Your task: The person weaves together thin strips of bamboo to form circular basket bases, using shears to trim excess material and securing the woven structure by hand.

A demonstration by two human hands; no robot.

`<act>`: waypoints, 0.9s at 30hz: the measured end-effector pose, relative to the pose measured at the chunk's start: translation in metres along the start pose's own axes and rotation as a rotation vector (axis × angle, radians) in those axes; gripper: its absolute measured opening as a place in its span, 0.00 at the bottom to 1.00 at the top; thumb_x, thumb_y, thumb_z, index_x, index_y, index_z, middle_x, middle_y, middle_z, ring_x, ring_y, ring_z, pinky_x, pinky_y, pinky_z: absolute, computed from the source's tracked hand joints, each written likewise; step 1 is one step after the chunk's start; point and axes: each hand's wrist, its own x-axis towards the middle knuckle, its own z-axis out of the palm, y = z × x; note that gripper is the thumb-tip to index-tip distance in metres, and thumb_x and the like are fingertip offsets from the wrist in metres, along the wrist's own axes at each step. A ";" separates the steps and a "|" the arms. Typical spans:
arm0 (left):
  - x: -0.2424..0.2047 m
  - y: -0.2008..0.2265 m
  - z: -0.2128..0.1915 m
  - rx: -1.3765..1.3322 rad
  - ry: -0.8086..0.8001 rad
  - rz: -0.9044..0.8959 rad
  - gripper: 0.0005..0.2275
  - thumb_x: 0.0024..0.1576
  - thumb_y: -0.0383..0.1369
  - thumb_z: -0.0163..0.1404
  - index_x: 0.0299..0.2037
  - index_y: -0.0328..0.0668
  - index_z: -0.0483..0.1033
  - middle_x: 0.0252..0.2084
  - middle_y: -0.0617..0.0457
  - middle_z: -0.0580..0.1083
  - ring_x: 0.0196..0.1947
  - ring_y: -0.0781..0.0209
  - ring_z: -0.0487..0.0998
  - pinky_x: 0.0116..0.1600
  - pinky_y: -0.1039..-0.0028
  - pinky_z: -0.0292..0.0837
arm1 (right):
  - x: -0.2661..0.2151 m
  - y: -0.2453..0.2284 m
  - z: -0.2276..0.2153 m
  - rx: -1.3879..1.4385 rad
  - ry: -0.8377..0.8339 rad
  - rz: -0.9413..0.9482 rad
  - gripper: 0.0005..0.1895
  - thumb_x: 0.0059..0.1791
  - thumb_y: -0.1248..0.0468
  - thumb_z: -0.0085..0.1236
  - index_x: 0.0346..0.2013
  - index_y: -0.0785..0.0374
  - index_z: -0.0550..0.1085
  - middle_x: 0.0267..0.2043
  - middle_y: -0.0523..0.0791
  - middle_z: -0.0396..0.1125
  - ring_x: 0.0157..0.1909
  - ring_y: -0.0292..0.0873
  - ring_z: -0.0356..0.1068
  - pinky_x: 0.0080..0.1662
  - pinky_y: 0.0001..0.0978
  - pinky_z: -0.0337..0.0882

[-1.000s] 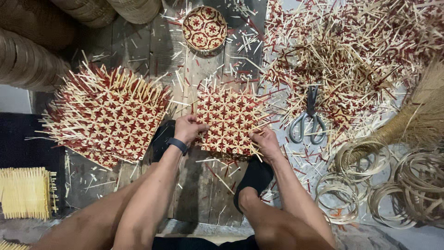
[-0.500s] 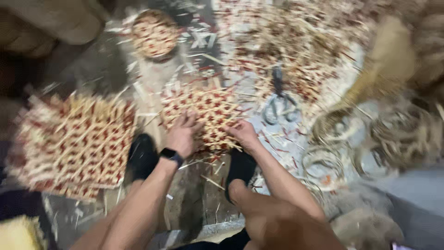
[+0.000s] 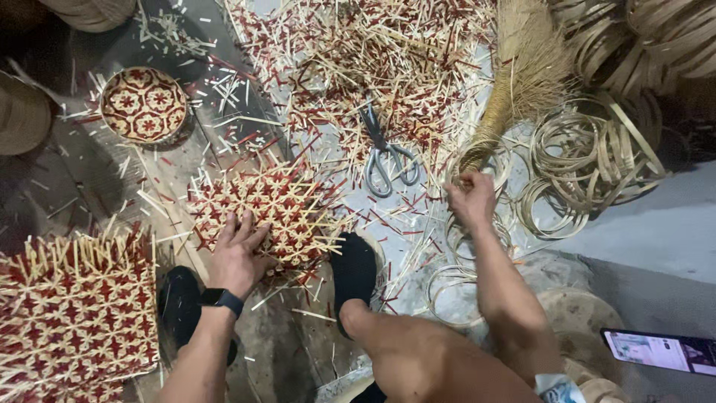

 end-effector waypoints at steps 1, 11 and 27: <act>0.000 0.000 0.001 0.003 -0.003 -0.007 0.35 0.35 0.41 0.69 0.59 0.57 0.76 0.71 0.46 0.63 0.73 0.40 0.57 0.71 0.60 0.58 | 0.000 -0.004 0.003 0.029 -0.016 0.074 0.21 0.40 0.53 0.73 0.37 0.65 0.78 0.38 0.52 0.71 0.40 0.53 0.73 0.44 0.44 0.73; 0.001 0.006 -0.001 -0.023 -0.072 -0.138 0.37 0.35 0.42 0.70 0.61 0.64 0.76 0.73 0.53 0.60 0.75 0.45 0.53 0.71 0.61 0.55 | 0.030 0.001 -0.002 -0.144 -0.153 0.273 0.12 0.50 0.57 0.56 0.38 0.62 0.77 0.35 0.51 0.75 0.37 0.53 0.74 0.44 0.47 0.73; 0.017 0.103 -0.080 -0.564 0.589 0.191 0.21 0.53 0.41 0.63 0.53 0.37 0.80 0.54 0.39 0.78 0.54 0.45 0.79 0.59 0.60 0.73 | 0.008 -0.224 -0.200 0.301 -0.346 -0.778 0.22 0.45 0.77 0.50 0.53 0.63 0.75 0.39 0.50 0.67 0.42 0.51 0.70 0.47 0.42 0.72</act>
